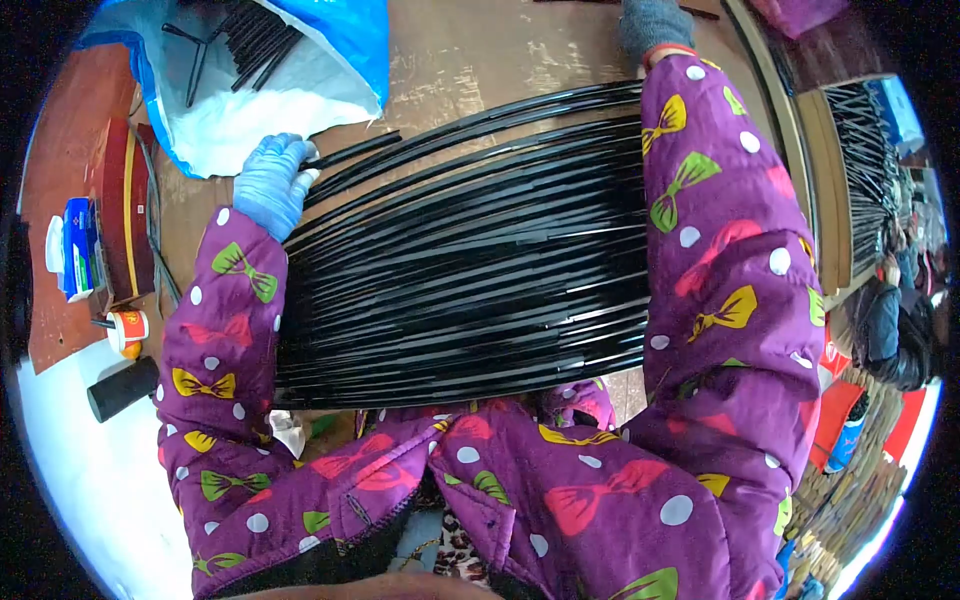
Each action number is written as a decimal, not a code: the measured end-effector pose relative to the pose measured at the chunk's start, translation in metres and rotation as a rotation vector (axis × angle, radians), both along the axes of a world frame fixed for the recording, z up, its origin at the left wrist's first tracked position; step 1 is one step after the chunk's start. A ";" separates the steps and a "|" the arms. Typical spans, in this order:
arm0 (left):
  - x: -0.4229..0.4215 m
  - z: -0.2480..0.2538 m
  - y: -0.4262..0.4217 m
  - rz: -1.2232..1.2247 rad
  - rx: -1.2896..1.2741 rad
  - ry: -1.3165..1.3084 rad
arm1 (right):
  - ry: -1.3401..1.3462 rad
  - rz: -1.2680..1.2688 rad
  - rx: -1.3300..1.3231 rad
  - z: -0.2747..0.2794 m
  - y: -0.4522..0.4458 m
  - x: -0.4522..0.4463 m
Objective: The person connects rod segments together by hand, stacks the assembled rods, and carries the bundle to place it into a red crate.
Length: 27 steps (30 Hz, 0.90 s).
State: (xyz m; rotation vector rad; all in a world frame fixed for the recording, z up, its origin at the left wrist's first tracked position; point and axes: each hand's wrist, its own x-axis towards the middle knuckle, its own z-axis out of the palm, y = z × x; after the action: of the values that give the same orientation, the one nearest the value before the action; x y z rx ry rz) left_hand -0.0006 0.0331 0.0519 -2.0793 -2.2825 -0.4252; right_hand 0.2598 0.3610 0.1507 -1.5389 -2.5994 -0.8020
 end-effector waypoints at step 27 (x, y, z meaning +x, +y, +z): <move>0.014 -0.004 -0.067 0.272 0.165 -0.595 | 0.147 0.875 -0.283 -0.026 -0.095 0.004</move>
State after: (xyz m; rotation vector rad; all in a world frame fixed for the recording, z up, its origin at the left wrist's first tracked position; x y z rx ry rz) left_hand 0.0138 -0.0337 0.0476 -1.6851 -2.6507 -1.3073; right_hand 0.2641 0.2656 0.1245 -0.3193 -2.9001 -0.2288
